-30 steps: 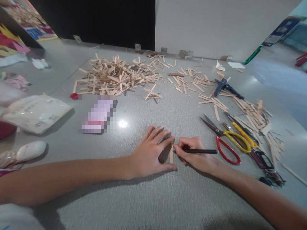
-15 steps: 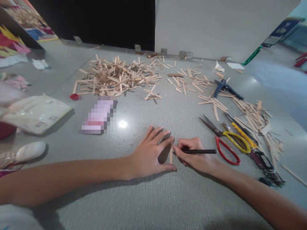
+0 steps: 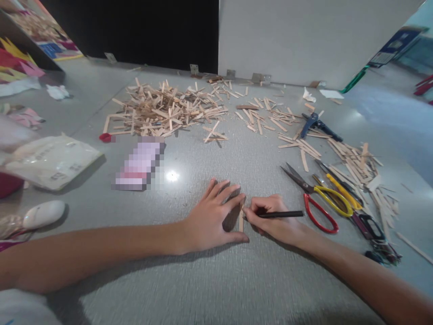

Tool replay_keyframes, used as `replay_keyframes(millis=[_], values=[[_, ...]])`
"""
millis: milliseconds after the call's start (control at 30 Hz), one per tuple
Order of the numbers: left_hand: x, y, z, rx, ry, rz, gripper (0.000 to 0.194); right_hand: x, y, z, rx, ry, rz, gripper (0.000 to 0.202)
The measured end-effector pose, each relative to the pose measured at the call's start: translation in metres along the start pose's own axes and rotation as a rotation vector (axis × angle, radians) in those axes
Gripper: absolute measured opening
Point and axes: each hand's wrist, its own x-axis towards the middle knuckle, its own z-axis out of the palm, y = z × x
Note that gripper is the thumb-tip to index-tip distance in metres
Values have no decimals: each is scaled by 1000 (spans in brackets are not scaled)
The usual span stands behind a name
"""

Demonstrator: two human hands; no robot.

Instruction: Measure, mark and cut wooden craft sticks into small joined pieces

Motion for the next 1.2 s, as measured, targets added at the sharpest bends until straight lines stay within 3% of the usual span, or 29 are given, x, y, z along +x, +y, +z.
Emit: replay_keyframes(millis=[400, 1200], values=[[0, -1, 2, -3, 10, 7, 101, 1, -1, 4, 44, 40, 67, 44], [0, 0, 2, 10, 6, -2, 100, 2, 0, 3, 52, 41, 18, 39]])
